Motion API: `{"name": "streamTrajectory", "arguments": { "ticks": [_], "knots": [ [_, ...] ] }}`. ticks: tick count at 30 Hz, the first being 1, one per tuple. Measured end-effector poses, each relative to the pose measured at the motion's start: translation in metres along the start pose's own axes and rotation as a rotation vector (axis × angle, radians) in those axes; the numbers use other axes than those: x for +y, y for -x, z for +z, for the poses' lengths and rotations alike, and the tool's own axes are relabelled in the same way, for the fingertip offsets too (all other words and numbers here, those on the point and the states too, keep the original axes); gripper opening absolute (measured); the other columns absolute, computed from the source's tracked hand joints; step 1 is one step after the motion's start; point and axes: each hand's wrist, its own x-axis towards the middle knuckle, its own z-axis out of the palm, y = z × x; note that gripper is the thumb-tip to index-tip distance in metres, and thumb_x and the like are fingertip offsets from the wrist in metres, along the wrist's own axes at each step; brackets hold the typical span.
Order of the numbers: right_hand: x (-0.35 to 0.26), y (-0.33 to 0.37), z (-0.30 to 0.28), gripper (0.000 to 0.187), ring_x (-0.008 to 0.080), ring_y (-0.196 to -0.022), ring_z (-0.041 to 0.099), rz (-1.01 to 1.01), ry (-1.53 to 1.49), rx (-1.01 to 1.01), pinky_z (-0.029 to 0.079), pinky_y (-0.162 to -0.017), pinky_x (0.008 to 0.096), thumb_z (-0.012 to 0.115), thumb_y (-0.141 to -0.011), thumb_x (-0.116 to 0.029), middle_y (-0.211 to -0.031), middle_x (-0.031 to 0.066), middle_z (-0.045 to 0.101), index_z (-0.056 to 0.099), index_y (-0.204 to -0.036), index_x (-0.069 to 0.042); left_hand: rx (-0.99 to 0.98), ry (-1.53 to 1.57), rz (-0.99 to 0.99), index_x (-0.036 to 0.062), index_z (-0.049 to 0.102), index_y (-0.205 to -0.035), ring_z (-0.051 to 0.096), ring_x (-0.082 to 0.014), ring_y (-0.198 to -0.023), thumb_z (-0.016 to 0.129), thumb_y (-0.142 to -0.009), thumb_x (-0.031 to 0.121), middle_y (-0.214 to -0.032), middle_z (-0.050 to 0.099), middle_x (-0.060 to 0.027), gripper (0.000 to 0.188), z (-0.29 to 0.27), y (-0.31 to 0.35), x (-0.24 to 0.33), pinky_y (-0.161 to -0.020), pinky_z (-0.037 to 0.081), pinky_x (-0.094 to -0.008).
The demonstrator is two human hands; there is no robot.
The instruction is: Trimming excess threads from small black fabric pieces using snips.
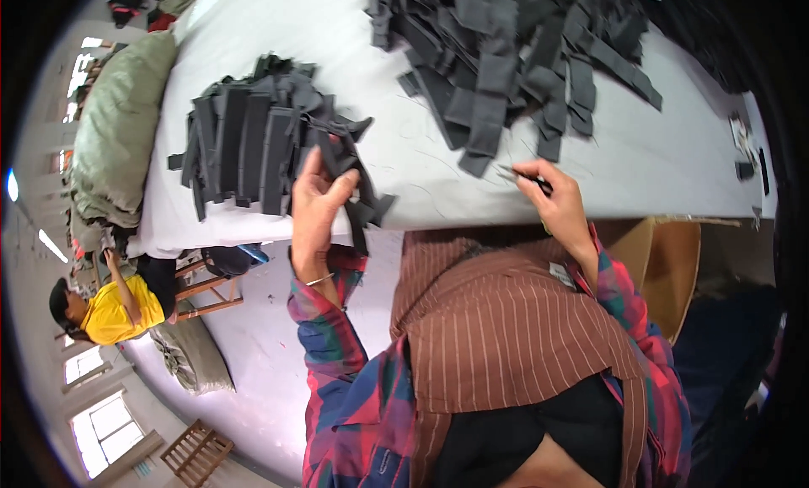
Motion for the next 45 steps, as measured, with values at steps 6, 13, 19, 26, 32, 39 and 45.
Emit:
{"name": "streamTrajectory", "arguments": {
  "ticks": [6,13,19,26,32,39,45],
  "knots": [
    [0.003,-0.003,0.001,0.018,0.0176,-0.08,0.062,0.069,0.0,-0.032,0.046,-0.072,0.0267,0.063,-0.083,-0.01,-0.089,0.0097,0.067,0.065,-0.098,0.0,0.396,-0.405,0.43,-0.0034,0.043,-0.135,0.055,-0.007,-0.079,0.065,-0.085,0.005,-0.098,0.061,-0.0035,0.055,-0.084,-0.059,0.069,-0.069,0.046,-0.0195],
    [0.001,-0.013,0.009,0.018,0.0164,-0.078,0.061,0.087,-0.024,-0.026,0.046,-0.072,0.0268,0.065,-0.082,-0.008,-0.088,0.0099,0.067,0.064,-0.098,0.001,0.288,0.444,0.085,0.0029,0.06,-0.111,0.063,-0.0136,-0.076,0.053,-0.095,0.027,-0.094,0.066,-0.0047,0.03,-0.074,-0.089,0.067,-0.066,0.053,-0.0254],
    [-0.013,-0.02,0.013,0.018,0.015,-0.076,0.06,0.087,-0.016,-0.106,0.046,-0.069,0.0259,0.065,-0.082,-0.008,-0.087,0.0088,0.067,0.064,-0.098,0.0,0.095,0.492,0.045,0.003,0.059,-0.109,0.064,-0.0146,-0.079,0.057,-0.093,0.023,-0.094,0.066,-0.0066,0.026,-0.03,-0.076,0.04,-0.071,0.054,-0.0267],
    [-0.024,-0.017,0.019,0.019,0.0123,-0.075,0.058,0.003,-0.024,-0.119,0.045,-0.068,0.0245,0.064,-0.082,-0.008,-0.084,0.0069,0.065,0.064,-0.1,0.0,-0.039,0.437,0.035,0.002,0.055,-0.112,0.064,-0.0156,-0.081,0.058,-0.092,0.016,-0.093,0.064,-0.0067,0.025,-0.015,-0.072,0.032,-0.075,0.054,-0.0304],
    [-0.04,-0.032,0.017,0.031,0.0058,-0.084,0.051,0.019,-0.243,-0.144,0.041,-0.074,0.02,0.06,-0.085,-0.007,-0.089,-0.0015,0.053,0.057,-0.116,-0.003,-0.154,0.586,-0.041,-0.0001,0.052,-0.119,0.062,-0.0174,-0.085,0.059,-0.091,0.017,-0.102,0.063,-0.0079,0.034,0.025,-0.053,0.008,-0.078,0.051,-0.031],
    [-0.052,-0.031,0.028,0.043,0.0039,-0.088,0.051,0.269,-0.63,-0.309,0.039,-0.08,0.0188,0.066,-0.086,-0.015,-0.094,-0.002,0.055,0.053,-0.125,-0.003,-0.228,0.631,-0.178,-0.0012,0.052,-0.122,0.059,-0.0111,-0.084,0.059,-0.091,0.015,-0.105,0.062,-0.0057,0.035,0.082,-0.022,-0.027,-0.069,0.046,-0.0214],
    [-0.037,-0.016,0.024,0.036,0.0047,-0.077,0.058,0.43,-0.832,-0.202,0.047,-0.069,0.0195,0.068,-0.084,-0.01,-0.091,-0.0023,0.061,0.057,-0.117,-0.001,-0.3,0.517,-0.219,-0.0015,0.051,-0.118,0.058,-0.0101,-0.091,0.061,-0.08,-0.003,-0.109,0.06,-0.0049,0.039,0.098,-0.001,-0.035,-0.075,0.046,-0.021]
  ]
}}
